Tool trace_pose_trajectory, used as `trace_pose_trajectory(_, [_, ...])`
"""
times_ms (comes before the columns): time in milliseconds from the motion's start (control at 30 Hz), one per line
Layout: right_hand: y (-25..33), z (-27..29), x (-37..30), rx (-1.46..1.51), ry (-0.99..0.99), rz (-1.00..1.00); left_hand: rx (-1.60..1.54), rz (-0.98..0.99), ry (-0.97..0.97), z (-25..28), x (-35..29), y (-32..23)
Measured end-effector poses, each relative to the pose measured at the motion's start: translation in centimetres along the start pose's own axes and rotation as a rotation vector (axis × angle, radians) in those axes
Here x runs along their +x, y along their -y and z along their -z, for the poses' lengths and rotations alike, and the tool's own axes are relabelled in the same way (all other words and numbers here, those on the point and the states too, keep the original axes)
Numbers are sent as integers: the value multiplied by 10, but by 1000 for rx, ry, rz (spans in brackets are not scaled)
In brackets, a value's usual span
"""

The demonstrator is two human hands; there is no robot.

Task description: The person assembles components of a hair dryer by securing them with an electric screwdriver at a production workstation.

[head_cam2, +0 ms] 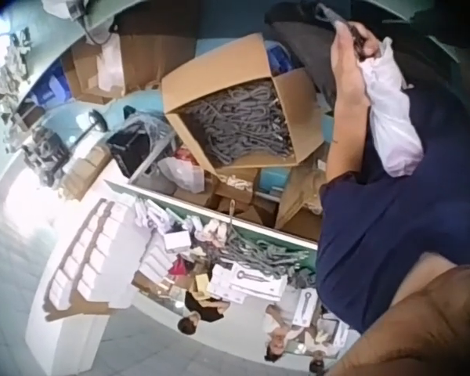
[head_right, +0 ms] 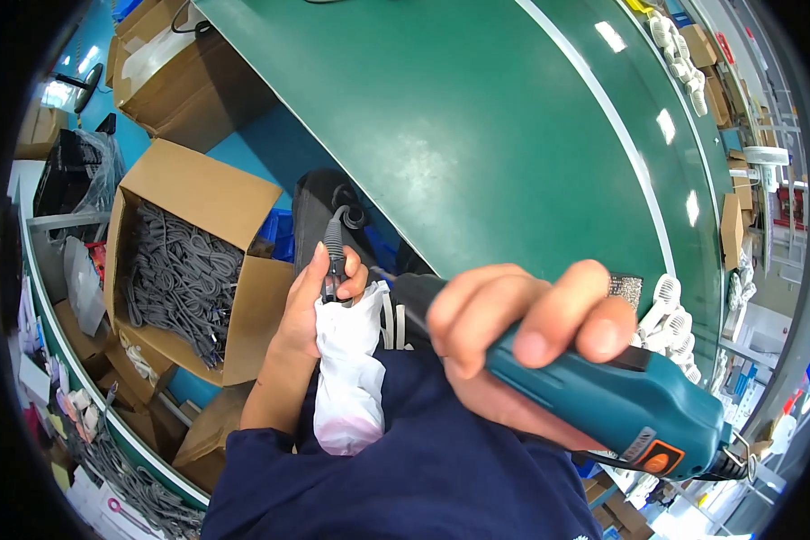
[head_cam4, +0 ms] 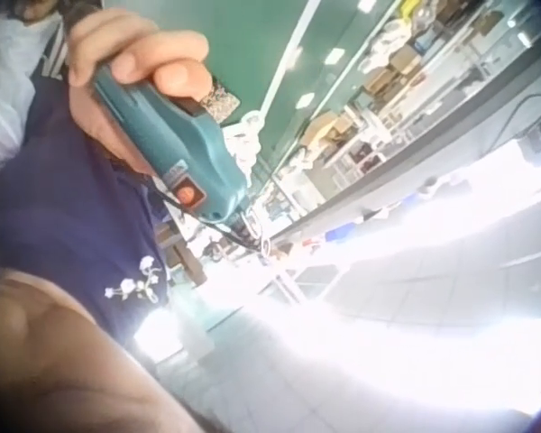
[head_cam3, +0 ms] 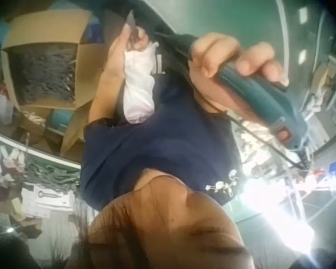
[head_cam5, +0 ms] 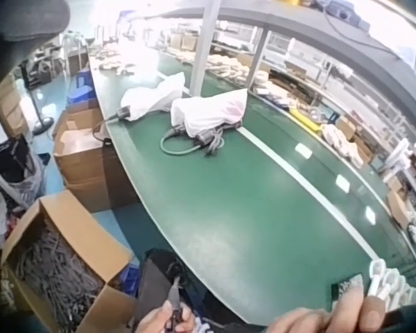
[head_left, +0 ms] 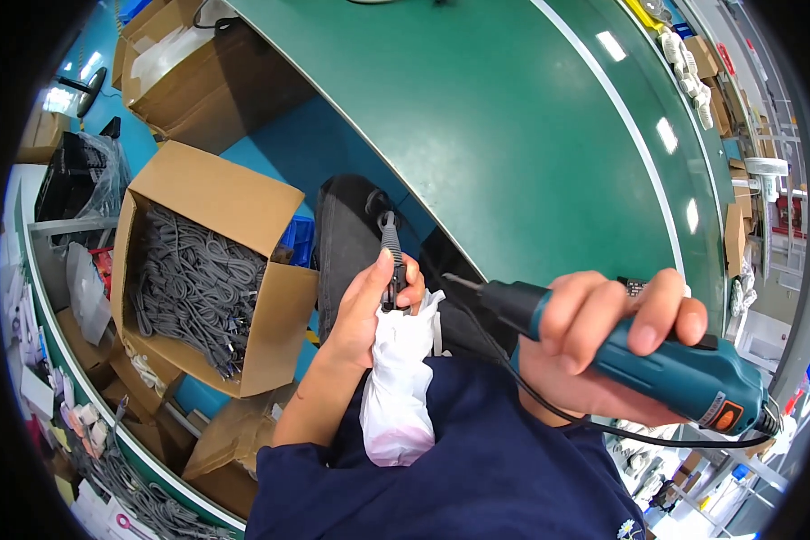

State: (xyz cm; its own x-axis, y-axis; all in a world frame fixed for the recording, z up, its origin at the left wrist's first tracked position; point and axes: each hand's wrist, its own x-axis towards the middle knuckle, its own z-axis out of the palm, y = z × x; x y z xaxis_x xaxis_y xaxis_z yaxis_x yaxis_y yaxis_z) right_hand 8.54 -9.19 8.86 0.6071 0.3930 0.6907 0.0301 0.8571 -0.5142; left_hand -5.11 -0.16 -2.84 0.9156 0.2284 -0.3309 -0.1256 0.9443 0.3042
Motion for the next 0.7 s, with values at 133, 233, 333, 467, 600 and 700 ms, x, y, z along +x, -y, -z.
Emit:
trace_pose_trajectory(133, [-19, -22, -15, 29, -63, 23, -11, 21, -19, -7, -4, -3])
trace_pose_trajectory(233, [-21, -24, -18, 71, -2, -79, 59, -21, -140, -14, -3, 0])
trace_pose_trajectory(333, [-26, -23, -23, 47, -36, -102, 35, -15, -97, -10, -4, 0])
trace_pose_trajectory(467, [-33, -19, -24, -5, 36, -83, 67, 2, -109, -8, -6, 0])
trace_pose_trajectory(600, [-28, -20, -24, -59, 53, -201, 89, 6, -145, -12, -4, 4])
trace_pose_trajectory(700, [-25, -21, -26, -40, 47, -259, 121, 6, -175, -12, -5, 5])
